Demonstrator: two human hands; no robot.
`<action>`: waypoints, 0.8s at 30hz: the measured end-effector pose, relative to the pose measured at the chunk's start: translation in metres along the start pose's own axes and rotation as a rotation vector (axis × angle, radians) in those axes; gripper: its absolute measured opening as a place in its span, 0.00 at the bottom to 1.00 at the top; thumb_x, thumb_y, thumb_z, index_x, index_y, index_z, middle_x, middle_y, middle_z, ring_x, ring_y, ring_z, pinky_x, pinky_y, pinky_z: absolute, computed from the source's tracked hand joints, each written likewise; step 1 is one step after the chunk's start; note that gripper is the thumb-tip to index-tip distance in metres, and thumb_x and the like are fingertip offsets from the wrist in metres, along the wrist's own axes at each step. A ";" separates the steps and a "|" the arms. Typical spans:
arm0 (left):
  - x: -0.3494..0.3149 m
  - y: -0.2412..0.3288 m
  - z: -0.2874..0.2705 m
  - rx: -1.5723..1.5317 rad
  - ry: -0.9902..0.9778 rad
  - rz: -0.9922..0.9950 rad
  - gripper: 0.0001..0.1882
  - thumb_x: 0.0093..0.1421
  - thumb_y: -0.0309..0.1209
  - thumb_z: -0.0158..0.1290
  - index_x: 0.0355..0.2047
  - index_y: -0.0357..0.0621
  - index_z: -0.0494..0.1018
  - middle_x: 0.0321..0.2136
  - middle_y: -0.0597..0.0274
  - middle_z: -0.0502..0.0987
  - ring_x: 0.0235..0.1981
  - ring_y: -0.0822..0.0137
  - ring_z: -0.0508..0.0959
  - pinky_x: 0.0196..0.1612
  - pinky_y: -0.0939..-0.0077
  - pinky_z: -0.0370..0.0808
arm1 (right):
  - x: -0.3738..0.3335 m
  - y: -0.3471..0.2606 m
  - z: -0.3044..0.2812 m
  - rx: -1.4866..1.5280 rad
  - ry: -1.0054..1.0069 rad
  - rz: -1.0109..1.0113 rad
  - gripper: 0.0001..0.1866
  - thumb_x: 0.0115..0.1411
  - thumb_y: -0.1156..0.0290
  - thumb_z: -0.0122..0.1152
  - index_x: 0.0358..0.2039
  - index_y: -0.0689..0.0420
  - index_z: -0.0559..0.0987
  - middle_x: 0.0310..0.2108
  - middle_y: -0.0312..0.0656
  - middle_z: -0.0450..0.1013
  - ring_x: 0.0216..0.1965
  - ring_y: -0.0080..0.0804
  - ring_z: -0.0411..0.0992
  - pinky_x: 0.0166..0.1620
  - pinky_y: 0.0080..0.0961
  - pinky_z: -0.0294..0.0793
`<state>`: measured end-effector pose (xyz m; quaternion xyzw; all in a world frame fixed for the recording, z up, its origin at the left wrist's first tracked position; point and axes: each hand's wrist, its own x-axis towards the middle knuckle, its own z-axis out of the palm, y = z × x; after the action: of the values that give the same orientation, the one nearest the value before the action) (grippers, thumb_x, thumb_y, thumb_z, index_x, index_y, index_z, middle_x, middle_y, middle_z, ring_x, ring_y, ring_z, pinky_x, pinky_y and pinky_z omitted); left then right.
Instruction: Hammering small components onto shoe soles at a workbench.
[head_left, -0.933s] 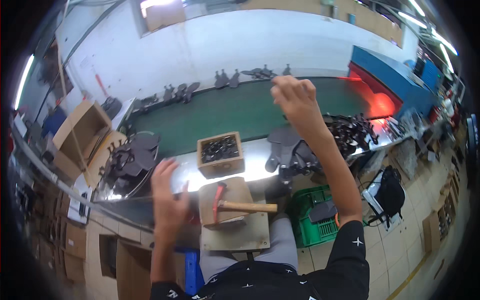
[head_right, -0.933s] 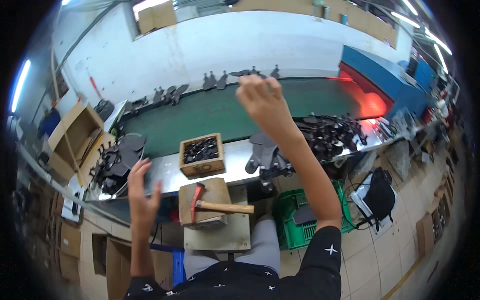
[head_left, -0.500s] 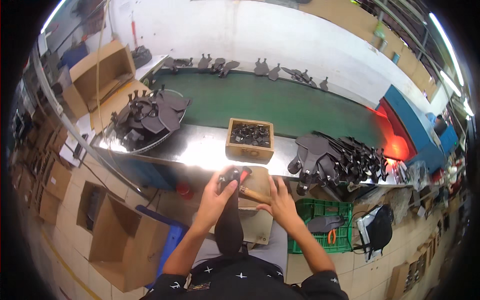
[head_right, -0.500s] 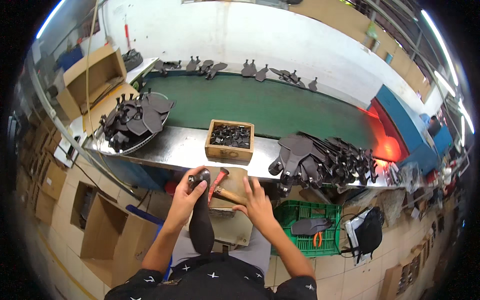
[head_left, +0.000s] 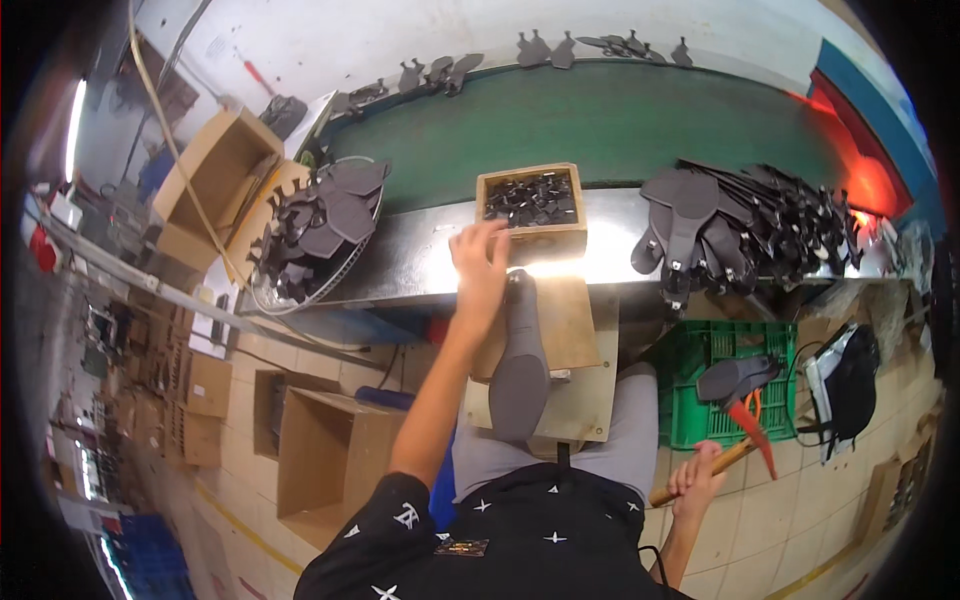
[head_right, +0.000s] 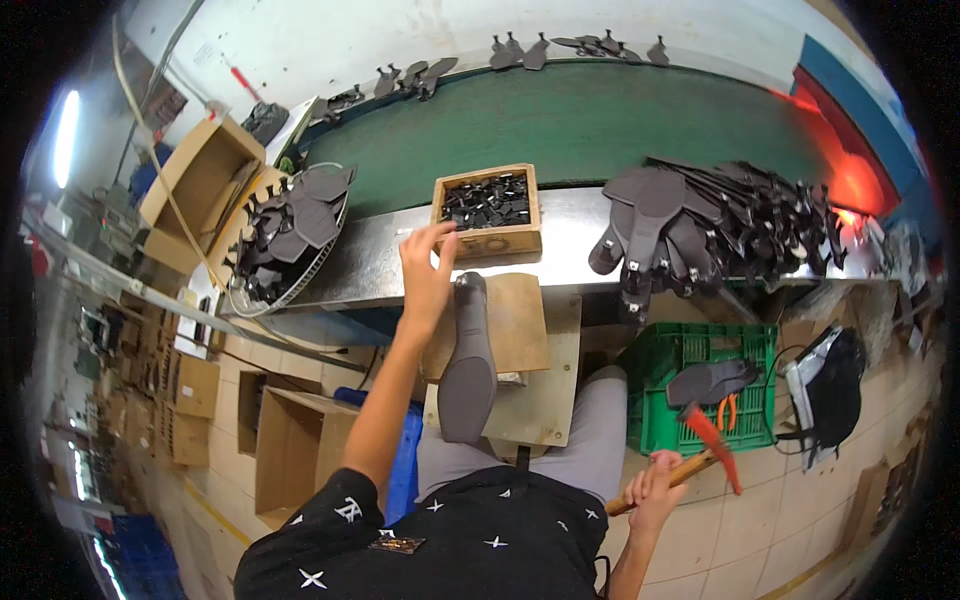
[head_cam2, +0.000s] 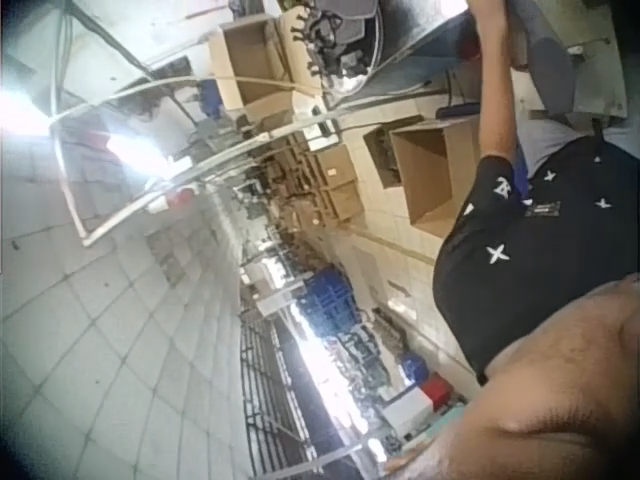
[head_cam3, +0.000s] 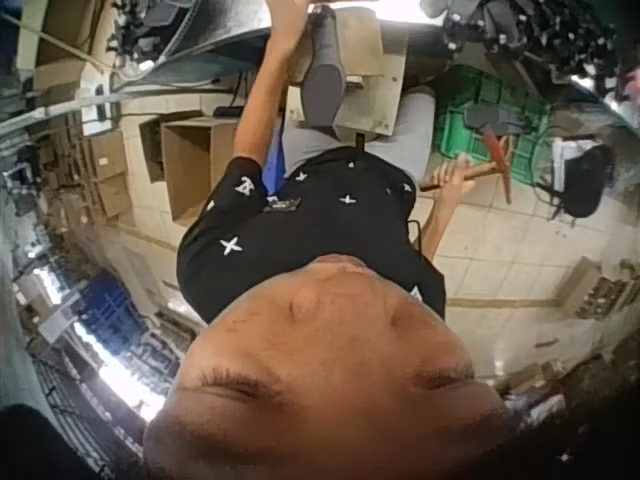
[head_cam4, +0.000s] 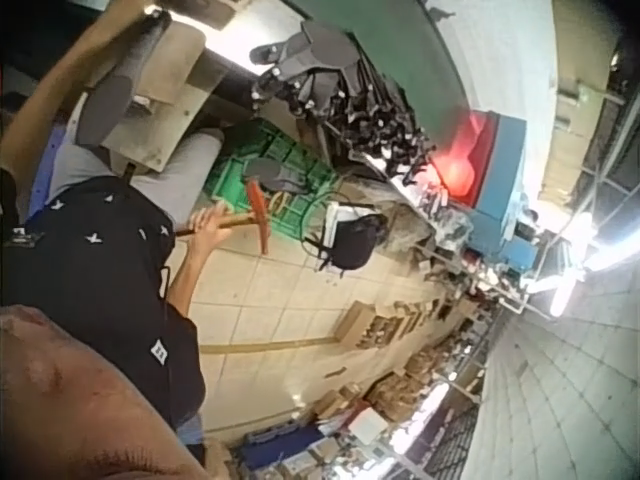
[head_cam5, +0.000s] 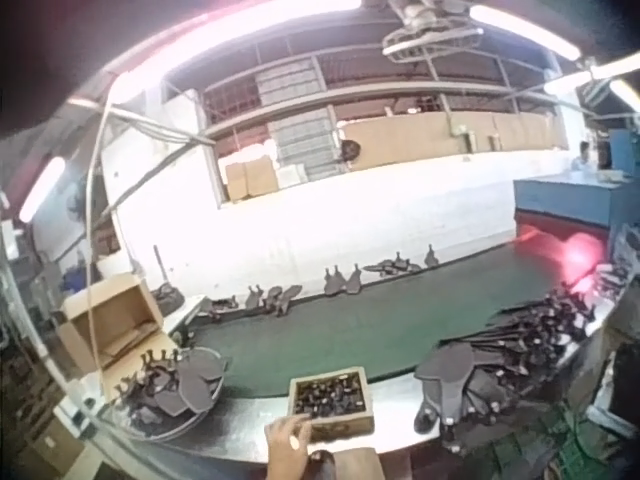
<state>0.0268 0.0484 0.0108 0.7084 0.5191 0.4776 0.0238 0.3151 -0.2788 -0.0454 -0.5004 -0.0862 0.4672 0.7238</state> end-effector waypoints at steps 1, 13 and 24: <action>0.019 -0.006 0.005 0.037 -0.100 0.005 0.09 0.62 0.32 0.55 0.40 0.44 0.80 0.40 0.55 0.79 0.44 0.54 0.72 0.52 0.64 0.67 | -0.001 0.002 -0.002 0.024 0.012 0.003 0.11 0.67 0.65 0.57 0.31 0.58 0.71 0.11 0.29 0.57 0.09 0.16 0.54 0.13 0.18 0.52; 0.091 -0.002 0.046 0.556 -0.640 0.011 0.12 0.49 0.36 0.62 0.28 0.40 0.83 0.25 0.44 0.80 0.30 0.49 0.82 0.38 0.58 0.79 | 0.032 0.004 0.047 -0.295 -0.188 -0.167 0.13 0.67 0.64 0.59 0.32 0.61 0.75 0.11 0.29 0.59 0.10 0.14 0.56 0.15 0.17 0.53; -0.022 0.131 -0.075 -0.982 -0.213 -0.592 0.11 0.62 0.29 0.58 0.40 0.34 0.79 0.28 0.62 0.78 0.22 0.78 0.70 0.23 0.84 0.64 | 0.026 -0.059 0.157 -0.212 -0.587 -0.404 0.14 0.63 0.71 0.63 0.48 0.63 0.78 0.34 0.41 0.80 0.13 0.09 0.59 0.17 0.10 0.56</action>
<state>0.0674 -0.0625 0.1063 0.4830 0.4074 0.5616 0.5341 0.2707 -0.1618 0.0690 -0.3900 -0.4349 0.4270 0.6902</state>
